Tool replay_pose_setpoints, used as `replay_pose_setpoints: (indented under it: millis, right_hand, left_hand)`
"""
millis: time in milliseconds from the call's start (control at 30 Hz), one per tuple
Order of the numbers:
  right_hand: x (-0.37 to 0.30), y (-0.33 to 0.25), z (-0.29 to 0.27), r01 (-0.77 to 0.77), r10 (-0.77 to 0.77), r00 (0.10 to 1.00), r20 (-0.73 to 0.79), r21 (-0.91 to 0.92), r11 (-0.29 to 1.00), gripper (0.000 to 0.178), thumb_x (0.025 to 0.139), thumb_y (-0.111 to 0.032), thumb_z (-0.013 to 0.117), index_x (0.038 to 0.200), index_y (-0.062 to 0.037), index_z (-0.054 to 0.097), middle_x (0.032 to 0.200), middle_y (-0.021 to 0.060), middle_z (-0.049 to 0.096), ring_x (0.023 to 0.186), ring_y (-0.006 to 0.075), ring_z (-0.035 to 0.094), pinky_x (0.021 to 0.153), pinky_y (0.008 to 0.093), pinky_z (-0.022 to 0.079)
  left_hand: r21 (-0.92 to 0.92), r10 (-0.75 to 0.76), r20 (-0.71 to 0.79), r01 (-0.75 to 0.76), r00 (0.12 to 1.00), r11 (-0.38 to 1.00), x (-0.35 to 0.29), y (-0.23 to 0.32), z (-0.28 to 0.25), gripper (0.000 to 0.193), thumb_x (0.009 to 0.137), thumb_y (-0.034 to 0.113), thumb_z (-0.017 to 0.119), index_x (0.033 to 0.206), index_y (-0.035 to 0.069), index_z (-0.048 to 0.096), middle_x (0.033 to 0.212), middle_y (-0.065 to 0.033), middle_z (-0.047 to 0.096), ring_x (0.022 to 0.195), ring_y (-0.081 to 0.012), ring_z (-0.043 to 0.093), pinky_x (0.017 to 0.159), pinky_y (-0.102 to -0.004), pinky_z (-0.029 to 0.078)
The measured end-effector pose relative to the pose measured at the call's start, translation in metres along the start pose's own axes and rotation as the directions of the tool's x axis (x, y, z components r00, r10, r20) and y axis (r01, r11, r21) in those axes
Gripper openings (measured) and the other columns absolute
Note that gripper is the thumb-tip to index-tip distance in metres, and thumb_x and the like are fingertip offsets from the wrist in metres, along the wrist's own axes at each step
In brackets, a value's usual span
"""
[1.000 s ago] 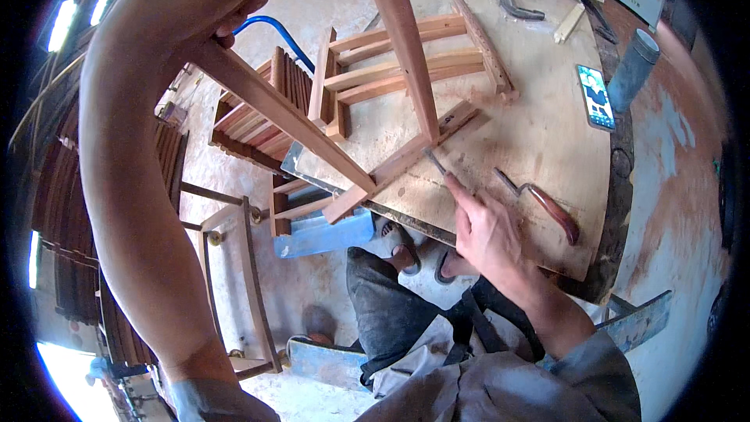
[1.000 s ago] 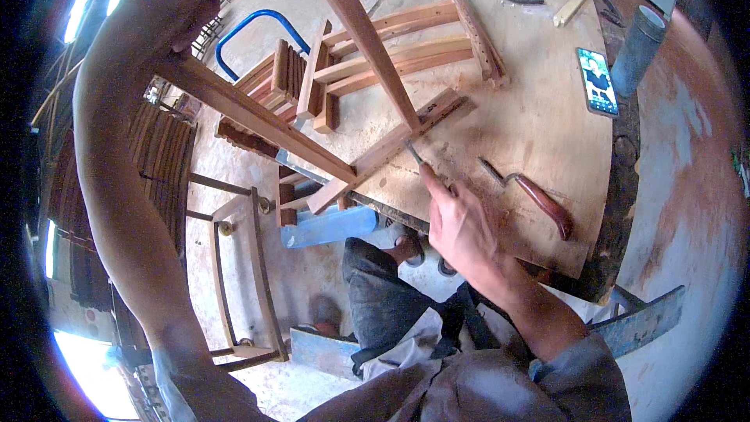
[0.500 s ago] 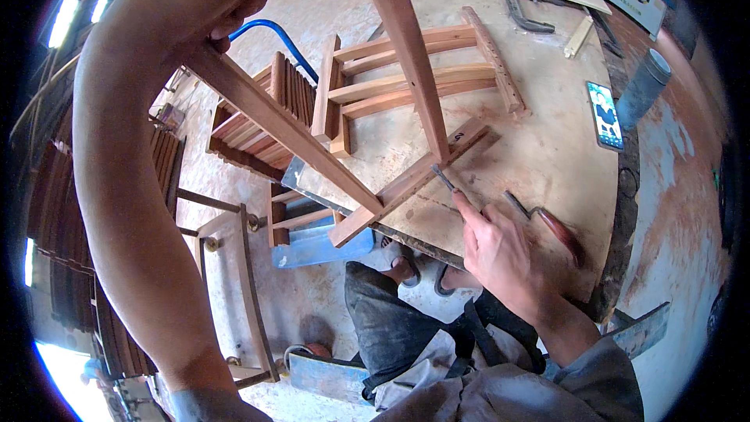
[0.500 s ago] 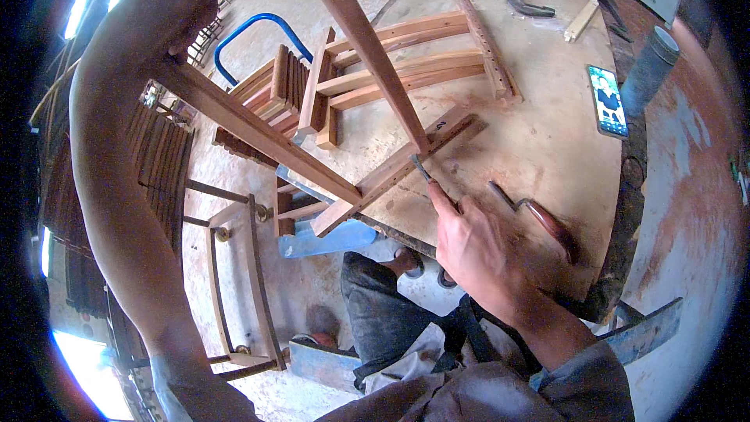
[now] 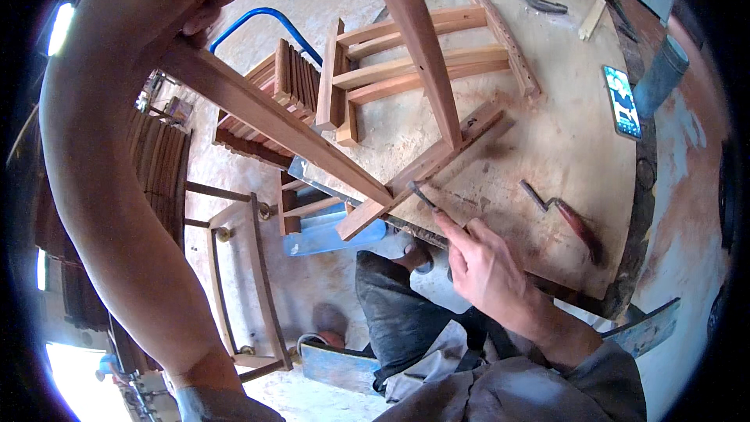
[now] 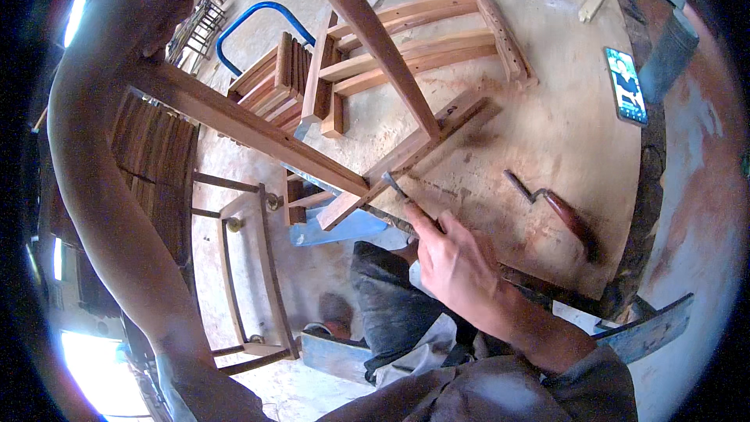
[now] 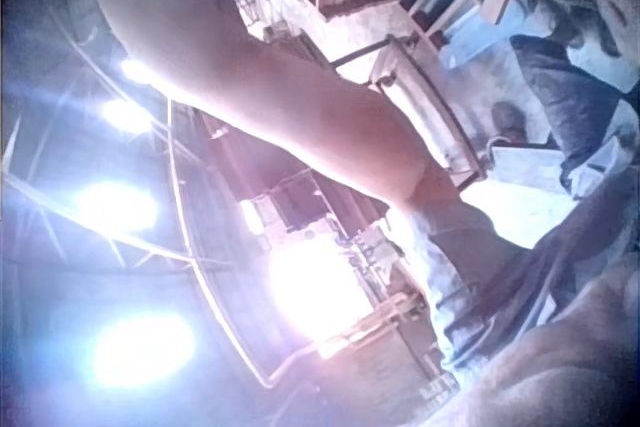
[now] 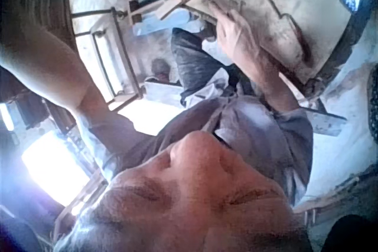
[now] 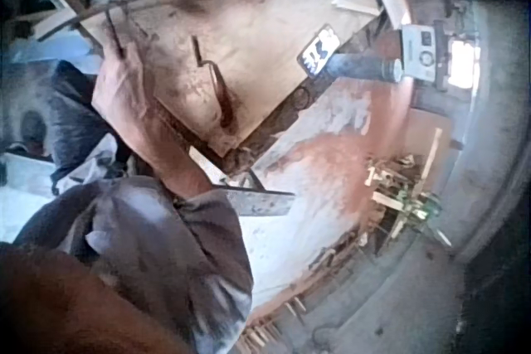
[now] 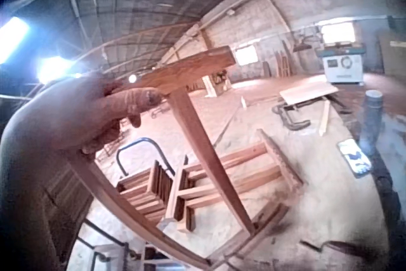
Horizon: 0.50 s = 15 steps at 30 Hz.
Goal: The person uses a chisel to smooth and shape joints on a wooden chair frame. They repeatedly scrape the wood at the leg and stretcher intersections, occasionally repositioning the chair on the workbench.
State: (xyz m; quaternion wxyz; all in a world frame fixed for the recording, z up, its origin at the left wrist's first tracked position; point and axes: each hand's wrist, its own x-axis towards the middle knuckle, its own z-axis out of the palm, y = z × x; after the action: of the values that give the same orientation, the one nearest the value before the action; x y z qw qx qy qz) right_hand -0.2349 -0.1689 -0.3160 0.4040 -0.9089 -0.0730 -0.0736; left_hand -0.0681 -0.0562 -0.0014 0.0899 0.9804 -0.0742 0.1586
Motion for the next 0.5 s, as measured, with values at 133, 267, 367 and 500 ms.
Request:
replay_pose_setpoints:
  millis: [133, 267, 367, 500]
  right_hand:
    - [-0.002, -0.014, 0.01, -0.001, 0.002, 1.0, 0.013, -0.023, 1.0, 0.048, 0.093, -0.003, 0.062, 0.141, -0.003, 0.06, 0.086, 0.0195, 0.06, 0.068, 0.0387, 0.066, 0.06, 0.0493, 0.053]
    - [-0.001, -0.017, 0.011, 0.01, -0.009, 1.0, 0.027, -0.073, 0.997, 0.05, 0.092, -0.006, 0.064, 0.142, -0.0011, 0.059, 0.087, 0.019, 0.061, 0.065, 0.0366, 0.067, 0.057, 0.0473, 0.054]
    - [-0.005, -0.022, 0.011, 0.036, -0.034, 0.999, 0.03, -0.095, 0.995, 0.051, 0.092, -0.005, 0.064, 0.142, -0.0005, 0.059, 0.086, 0.0184, 0.061, 0.065, 0.0353, 0.067, 0.057, 0.0462, 0.054]
    - [-0.007, -0.024, 0.013, 0.004, -0.001, 0.999, 0.033, -0.083, 0.997, 0.052, 0.09, -0.004, 0.065, 0.142, -0.0001, 0.059, 0.086, 0.0175, 0.061, 0.065, 0.0352, 0.067, 0.058, 0.0467, 0.055]
  left_hand:
    - [-0.061, 0.058, 0.141, -0.05, 0.988, 0.997, -0.01, 0.015, -0.015, 0.065, 0.094, 0.063, 0.066, 0.087, -0.002, 0.071, 0.05, -0.0017, 0.052, 0.039, -0.0124, 0.049, 0.039, -0.031, 0.04]
    - [0.044, 0.102, 0.042, -0.104, 0.994, 0.994, -0.017, 0.017, -0.006, 0.063, 0.094, 0.061, 0.067, 0.085, -0.002, 0.07, 0.049, -0.0009, 0.05, 0.037, -0.0117, 0.046, 0.037, -0.0299, 0.037]
    - [0.026, 0.068, 0.022, -0.069, 0.997, 0.997, -0.013, 0.017, -0.003, 0.064, 0.092, 0.062, 0.067, 0.084, -0.001, 0.069, 0.048, 0.0004, 0.047, 0.037, -0.0115, 0.043, 0.037, -0.0296, 0.035]
    - [-0.159, 0.023, 0.148, 0.001, 0.989, 0.987, -0.009, 0.017, -0.003, 0.065, 0.091, 0.064, 0.068, 0.085, -0.001, 0.067, 0.048, 0.0016, 0.044, 0.037, -0.0109, 0.04, 0.036, -0.0287, 0.032]
